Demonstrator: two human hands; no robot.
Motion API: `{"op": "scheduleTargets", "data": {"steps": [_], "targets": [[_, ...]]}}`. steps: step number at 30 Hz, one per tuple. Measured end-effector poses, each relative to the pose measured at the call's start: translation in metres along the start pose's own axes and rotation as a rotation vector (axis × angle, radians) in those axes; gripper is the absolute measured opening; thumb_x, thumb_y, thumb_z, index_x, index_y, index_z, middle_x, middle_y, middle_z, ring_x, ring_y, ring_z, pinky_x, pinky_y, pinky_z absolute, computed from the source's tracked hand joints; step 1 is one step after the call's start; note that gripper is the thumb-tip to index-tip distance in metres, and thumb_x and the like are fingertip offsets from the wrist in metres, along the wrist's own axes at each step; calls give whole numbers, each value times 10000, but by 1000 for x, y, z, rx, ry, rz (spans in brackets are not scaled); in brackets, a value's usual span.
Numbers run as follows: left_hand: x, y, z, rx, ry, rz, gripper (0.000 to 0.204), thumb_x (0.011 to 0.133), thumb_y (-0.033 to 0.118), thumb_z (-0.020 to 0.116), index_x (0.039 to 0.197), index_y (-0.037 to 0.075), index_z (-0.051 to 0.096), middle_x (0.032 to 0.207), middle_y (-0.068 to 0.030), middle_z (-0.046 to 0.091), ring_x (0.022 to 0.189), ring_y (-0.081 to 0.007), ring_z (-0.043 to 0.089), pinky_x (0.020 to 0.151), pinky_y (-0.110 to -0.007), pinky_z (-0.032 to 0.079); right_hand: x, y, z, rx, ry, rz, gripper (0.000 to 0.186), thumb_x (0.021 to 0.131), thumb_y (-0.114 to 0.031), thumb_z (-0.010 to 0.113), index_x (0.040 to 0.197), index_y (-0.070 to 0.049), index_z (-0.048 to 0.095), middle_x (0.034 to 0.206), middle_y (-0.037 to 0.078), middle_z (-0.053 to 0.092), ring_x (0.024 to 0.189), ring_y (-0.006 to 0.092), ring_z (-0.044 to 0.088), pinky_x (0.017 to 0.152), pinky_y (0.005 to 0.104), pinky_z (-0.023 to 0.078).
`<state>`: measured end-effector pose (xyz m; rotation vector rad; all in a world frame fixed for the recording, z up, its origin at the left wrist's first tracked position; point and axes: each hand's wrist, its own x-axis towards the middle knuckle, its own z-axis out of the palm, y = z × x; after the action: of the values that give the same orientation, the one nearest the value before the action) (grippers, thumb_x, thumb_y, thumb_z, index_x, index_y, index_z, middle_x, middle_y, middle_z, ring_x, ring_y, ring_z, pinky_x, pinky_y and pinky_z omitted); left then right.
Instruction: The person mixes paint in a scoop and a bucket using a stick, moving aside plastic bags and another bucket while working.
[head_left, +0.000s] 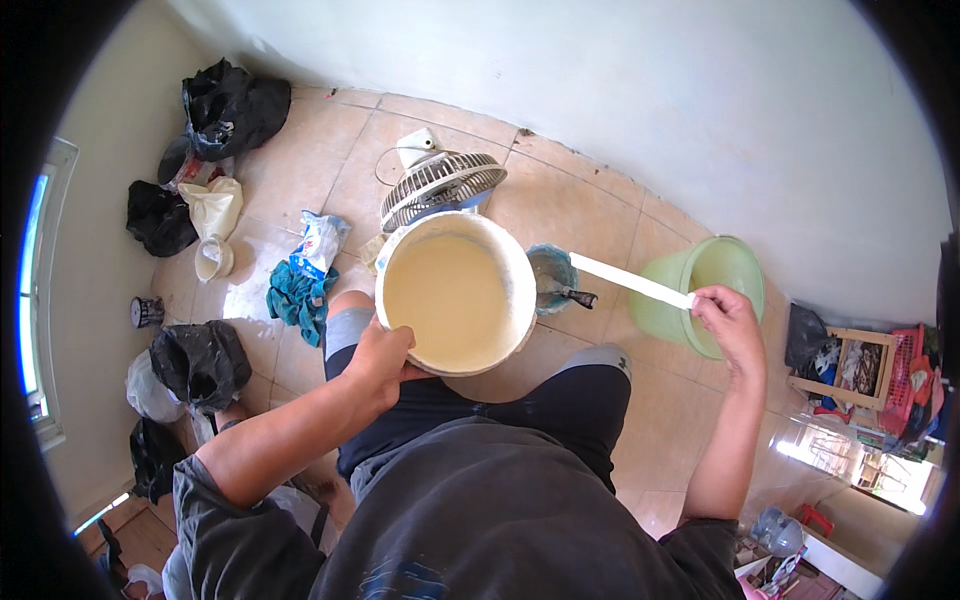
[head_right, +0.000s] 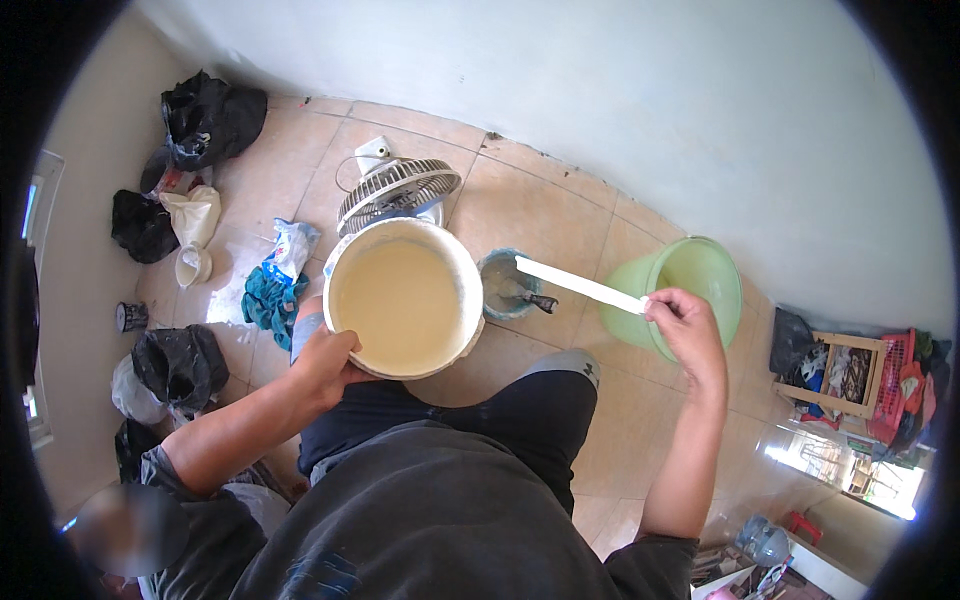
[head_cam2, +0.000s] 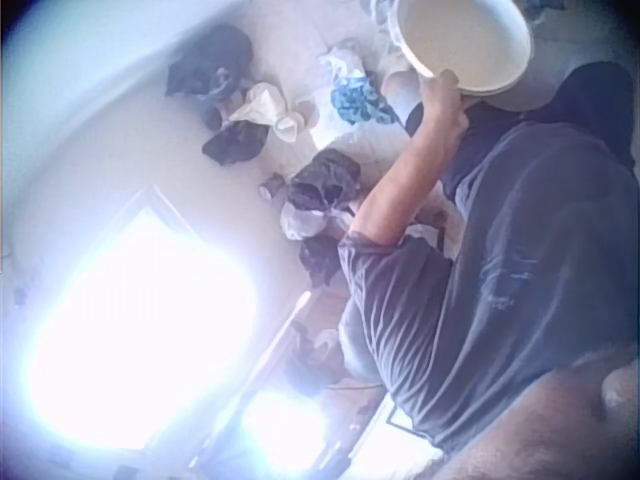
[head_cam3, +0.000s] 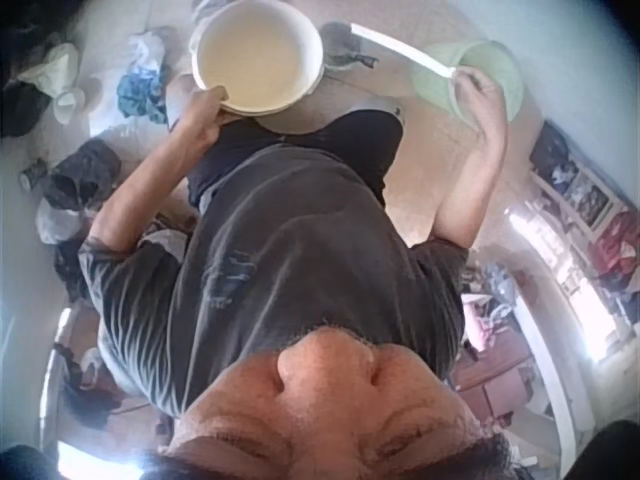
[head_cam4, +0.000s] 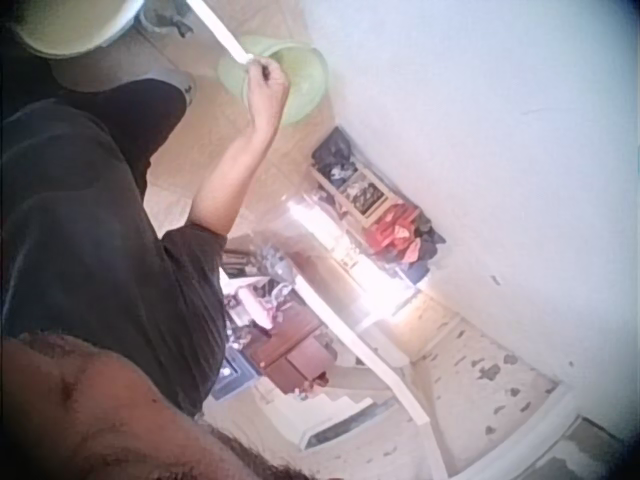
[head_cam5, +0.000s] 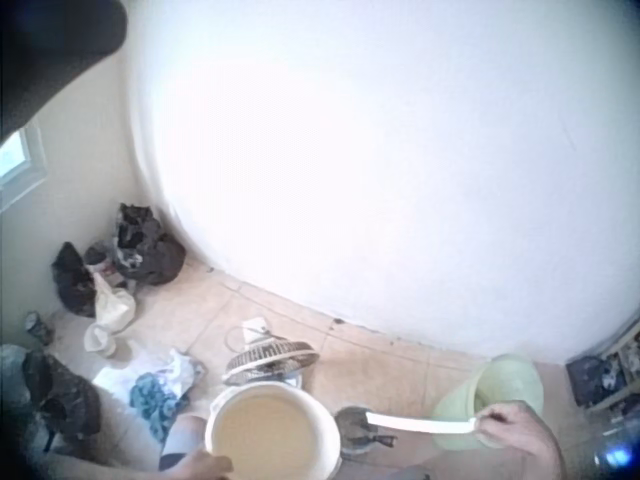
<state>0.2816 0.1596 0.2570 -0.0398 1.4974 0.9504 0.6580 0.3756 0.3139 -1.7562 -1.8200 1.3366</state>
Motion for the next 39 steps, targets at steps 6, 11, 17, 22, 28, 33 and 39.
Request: {"op": "scheduleTargets", "data": {"steps": [6, 11, 17, 22, 28, 33, 39], "targets": [[-7, -2, 1, 7, -12, 41, 589, 864, -44, 388, 1444, 7, 298, 1307, -213, 543, 1119, -375, 654, 890, -515, 609, -26, -76, 58, -201, -28, -284, 99, 870, -64, 690, 937, 9, 689, 795, 56, 678, 727, 126, 612, 660, 286, 492], [-9, -4, -2, -18, -50, 45, 584, 861, -44, 381, 1439, -14, 305, 1315, -225, 534, 1117, -389, 652, 894, -516, 607, -16, -105, 153, -632, -24, -755, 52, 786, -49, 659, 823, -12, 660, 859, 118, 649, 854, 309, 644, 771, 448, 513], [-33, 2, -8, -74, -19, 26, 555, 880, -34, 386, 1424, -88, 296, 1309, -250, 531, 1133, -423, 634, 925, -532, 585, -1, -118, 205, -1052, 12, -969, 83, 819, -86, 616, 831, -56, 693, 868, 113, 646, 893, 254, 629, 841, 385, 471], [-50, 9, -19, -123, -57, 39, 534, 893, -27, 387, 1412, -119, 302, 1314, -261, 528, 1154, -426, 622, 956, -539, 565, 5, -121, 215, -1044, 69, -1076, 107, 833, -78, 600, 906, -50, 672, 855, 102, 638, 886, 242, 625, 850, 387, 458], [-75, 19, -24, -170, 21, 37, 494, 891, -25, 412, 1373, -127, 378, 1305, -255, 547, 1146, -404, 626, 956, -531, 562, -6, -153, 201, -590, 109, -1122, 211, 820, -76, 692, 1021, -19, 660, 902, 133, 659, 883, 263, 639, 836, 404, 483], [-108, 32, -41, -201, 61, 50, 447, 887, -17, 436, 1320, -125, 460, 1261, -242, 589, 1127, -388, 635, 940, -528, 561, 1, -178, 151, 299, -357, -480, 294, 917, -137, 710, 1160, 19, 657, 968, 68, 701, 812, 146, 621, 766, 301, 508], [-136, 48, -72, -237, 122, 110, 422, 863, 3, 460, 1258, -139, 502, 1191, -243, 623, 1069, -377, 661, 940, -521, 566, 28, -157, 119, 538, -533, -224, 289, 980, -202, 629, 1200, -18, 667, 992, 50, 712, 785, 57, 554, 697, 204, 421]]}}
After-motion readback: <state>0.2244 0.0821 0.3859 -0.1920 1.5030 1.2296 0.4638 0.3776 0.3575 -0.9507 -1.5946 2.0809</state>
